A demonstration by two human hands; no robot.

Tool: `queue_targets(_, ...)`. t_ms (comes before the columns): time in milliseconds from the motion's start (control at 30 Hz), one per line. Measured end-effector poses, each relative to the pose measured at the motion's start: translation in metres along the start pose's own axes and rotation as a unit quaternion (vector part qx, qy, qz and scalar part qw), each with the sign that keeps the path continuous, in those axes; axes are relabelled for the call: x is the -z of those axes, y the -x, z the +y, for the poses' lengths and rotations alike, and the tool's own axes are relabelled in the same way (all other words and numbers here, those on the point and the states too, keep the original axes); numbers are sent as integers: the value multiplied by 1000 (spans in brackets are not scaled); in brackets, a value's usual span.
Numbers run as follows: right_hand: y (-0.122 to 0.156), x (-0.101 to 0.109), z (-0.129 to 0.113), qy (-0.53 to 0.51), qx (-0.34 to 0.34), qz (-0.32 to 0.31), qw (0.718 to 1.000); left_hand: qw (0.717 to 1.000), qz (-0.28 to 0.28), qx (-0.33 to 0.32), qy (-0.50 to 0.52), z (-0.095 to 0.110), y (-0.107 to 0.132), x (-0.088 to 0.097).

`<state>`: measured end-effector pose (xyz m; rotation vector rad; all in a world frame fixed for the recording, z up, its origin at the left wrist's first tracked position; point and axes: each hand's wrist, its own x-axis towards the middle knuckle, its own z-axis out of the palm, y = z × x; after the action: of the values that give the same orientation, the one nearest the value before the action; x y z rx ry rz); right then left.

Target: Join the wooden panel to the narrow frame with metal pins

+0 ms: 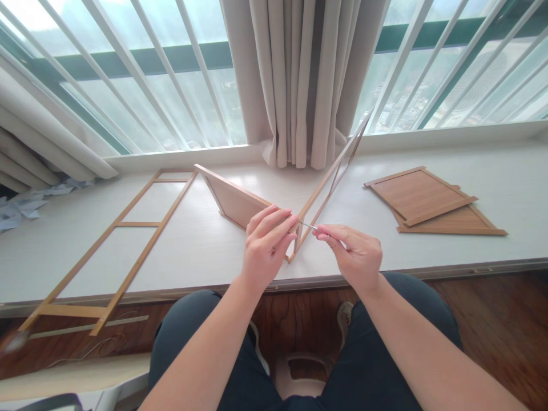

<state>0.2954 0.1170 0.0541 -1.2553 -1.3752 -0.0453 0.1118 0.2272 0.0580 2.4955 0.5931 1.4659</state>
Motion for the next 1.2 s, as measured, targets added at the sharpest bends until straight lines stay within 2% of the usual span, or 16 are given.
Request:
queue_targets(300,3,0,2,-5,-46,-2,999,1000,9,-11,10,-1,0,-1)
queue_targets(633,2,-1,-1,-58,-148,-3,987,1000,-4,5,3,0,0,0)
queue_targets(1200,1,3,-1,-112,-204,-40,972,1000,1,-1,5,1,-1,-1)
